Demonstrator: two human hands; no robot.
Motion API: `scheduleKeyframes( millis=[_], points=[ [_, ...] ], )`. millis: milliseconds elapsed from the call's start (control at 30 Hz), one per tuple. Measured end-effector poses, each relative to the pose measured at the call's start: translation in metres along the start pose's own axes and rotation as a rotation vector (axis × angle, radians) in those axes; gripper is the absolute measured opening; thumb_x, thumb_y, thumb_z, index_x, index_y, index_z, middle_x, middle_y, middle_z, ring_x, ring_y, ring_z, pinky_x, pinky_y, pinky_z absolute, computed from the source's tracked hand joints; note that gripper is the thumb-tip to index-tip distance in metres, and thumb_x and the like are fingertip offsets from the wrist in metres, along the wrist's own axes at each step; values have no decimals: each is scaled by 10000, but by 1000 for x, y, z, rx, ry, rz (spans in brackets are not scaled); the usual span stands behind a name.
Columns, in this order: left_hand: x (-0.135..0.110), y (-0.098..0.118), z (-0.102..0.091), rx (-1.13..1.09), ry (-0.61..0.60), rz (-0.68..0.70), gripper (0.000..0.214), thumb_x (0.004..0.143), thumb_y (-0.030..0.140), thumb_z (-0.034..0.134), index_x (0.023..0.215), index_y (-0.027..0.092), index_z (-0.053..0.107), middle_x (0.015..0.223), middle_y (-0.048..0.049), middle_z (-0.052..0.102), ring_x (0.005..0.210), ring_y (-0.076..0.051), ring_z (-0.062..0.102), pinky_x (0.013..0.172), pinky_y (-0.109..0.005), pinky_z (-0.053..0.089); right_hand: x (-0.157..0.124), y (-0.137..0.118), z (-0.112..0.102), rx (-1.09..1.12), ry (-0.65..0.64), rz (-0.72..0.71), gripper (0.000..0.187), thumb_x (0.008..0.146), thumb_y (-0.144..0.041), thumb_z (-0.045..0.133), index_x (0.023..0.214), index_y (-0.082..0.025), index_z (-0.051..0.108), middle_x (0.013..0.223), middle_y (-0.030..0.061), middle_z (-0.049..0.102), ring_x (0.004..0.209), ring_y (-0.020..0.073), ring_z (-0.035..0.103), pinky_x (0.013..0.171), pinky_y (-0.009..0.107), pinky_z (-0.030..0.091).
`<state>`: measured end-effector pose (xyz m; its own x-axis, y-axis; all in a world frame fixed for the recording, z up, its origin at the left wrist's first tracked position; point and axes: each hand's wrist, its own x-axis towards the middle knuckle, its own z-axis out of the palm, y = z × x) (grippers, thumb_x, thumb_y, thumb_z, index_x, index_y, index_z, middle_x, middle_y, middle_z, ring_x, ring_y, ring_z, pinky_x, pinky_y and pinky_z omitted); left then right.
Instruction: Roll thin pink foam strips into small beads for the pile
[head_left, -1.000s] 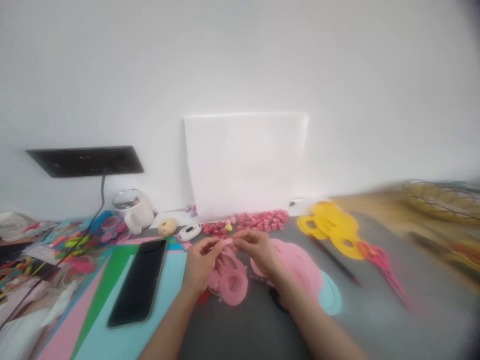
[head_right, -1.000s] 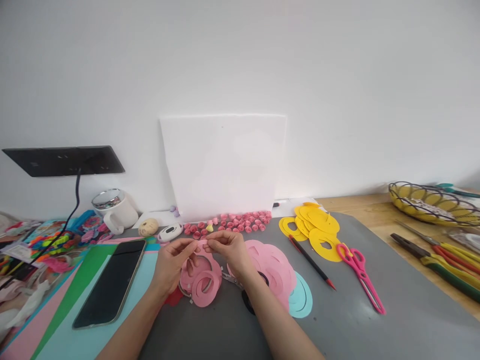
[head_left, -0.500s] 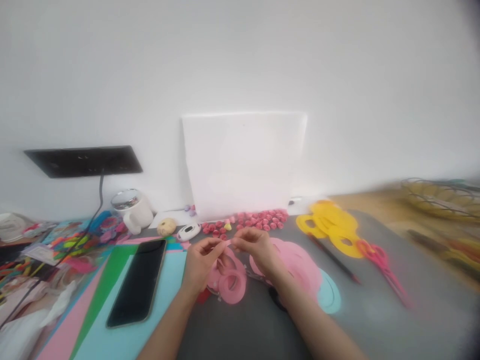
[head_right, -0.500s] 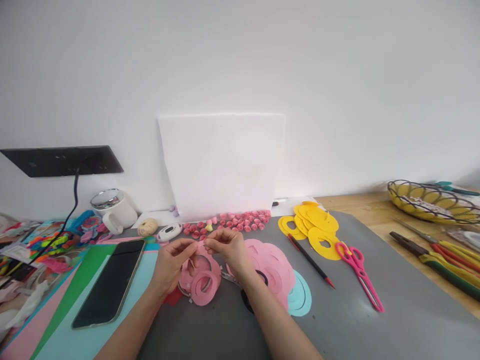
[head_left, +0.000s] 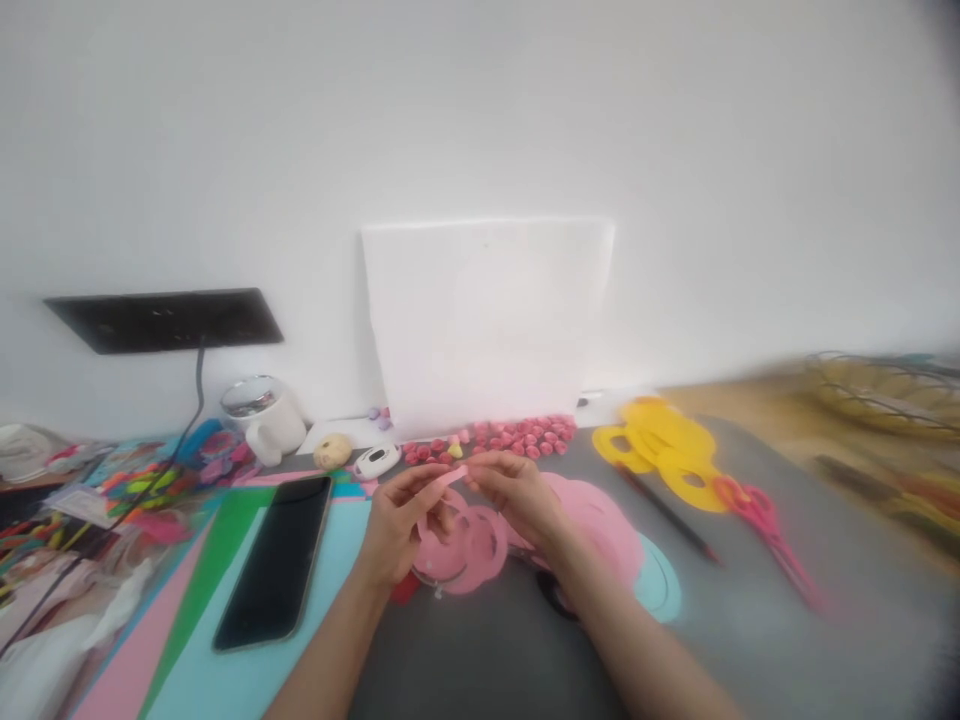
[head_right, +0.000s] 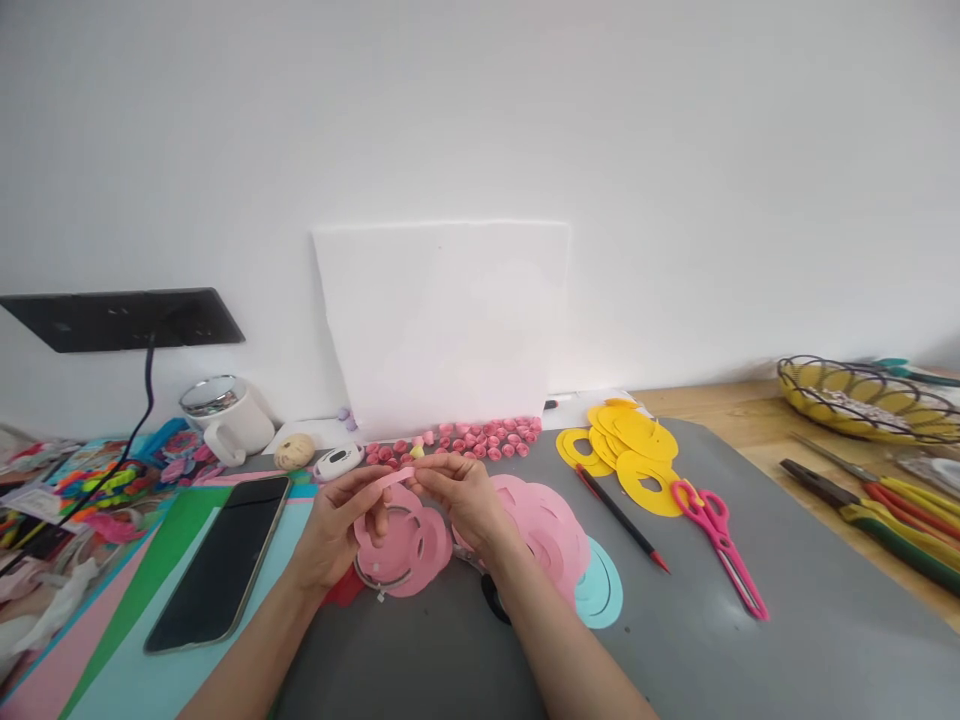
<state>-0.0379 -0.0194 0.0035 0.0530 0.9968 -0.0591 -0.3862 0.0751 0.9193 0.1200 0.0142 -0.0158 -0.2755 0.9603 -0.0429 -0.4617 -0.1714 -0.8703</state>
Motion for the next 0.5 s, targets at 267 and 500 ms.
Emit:
scheduleKeyframes(
  millis=[267,500],
  points=[
    [0,-5,3,72,29,-8,199,663,302,726,709,116,671,600,-6,640,350,-106,550,329,-219,454,1,3,-1,-8,112,-22,176,547,-246,812,676,-181,712,639,-4,673,582,99,587,636,252,472],
    [1,-7,2,76,26,-17,206,673,321,716,682,121,668,592,-6,642,350,-109,549,322,-218,452,-1,0,3,-23,59,-56,143,561,-245,802,603,-178,683,576,-22,635,549,81,538,585,229,435]
  ],
)
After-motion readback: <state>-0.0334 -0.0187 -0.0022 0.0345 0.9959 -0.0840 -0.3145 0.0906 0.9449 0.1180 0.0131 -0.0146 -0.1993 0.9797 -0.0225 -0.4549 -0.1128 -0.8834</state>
